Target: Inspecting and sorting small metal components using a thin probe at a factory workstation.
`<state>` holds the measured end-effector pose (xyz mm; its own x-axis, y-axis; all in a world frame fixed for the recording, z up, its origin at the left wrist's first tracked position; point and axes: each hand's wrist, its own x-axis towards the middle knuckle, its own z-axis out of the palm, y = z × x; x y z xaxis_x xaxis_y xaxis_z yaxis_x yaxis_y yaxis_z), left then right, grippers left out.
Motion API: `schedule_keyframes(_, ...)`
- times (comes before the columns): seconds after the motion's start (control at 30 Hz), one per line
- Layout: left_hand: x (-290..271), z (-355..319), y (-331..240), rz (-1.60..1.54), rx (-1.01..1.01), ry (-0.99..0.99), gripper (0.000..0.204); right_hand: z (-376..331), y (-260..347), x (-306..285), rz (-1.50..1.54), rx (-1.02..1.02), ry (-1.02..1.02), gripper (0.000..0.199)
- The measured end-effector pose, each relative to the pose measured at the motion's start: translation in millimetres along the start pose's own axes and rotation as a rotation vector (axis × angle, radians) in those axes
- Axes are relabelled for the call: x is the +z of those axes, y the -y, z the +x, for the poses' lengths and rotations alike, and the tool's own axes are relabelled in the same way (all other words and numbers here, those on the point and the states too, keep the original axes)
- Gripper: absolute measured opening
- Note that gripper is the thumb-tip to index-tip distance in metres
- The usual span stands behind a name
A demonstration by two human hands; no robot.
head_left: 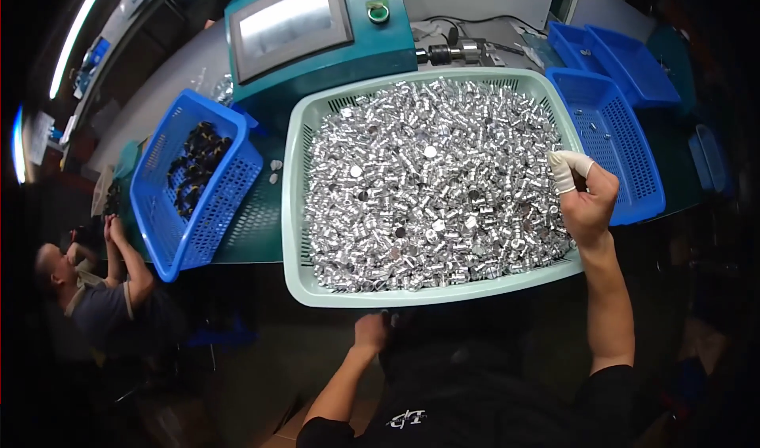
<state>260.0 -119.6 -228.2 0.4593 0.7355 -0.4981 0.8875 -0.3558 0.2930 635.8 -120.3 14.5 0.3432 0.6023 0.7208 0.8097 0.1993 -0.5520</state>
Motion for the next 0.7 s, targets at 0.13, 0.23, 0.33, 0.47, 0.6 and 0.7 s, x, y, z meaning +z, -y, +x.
schedule_keyframes(0.13, -5, -27, -9, 0.078, 0.144, 0.069, 0.027, 0, 2, 3, 0.045, -0.029, 0.031, 0.011)
schedule_keyframes(0.23, -3, -46, -25, 0.078, 0.323, 0.061, 0.028, -2, 6, 5, 0.082, -0.016, 0.038, 0.011)
schedule_keyframes(0.33, -11, -65, -41, 0.036, 0.404, 0.123, 0.028, -4, 8, 3, 0.107, 0.017, 0.075, 0.012)
schedule_keyframes(0.47, -25, -71, -46, -0.002, 0.364, 0.169, 0.027, -6, 8, 0, 0.141, 0.069, 0.083, 0.011)
schedule_keyframes(0.6, -40, -62, -35, -0.063, 0.403, 0.076, 0.041, -2, 11, 3, 0.154, 0.115, 0.079, 0.01)
schedule_keyframes(0.7, -125, -76, -54, -0.314, 0.334, 0.249, 0.037, -4, 7, 6, 0.107, 0.13, -0.002, 0.01)
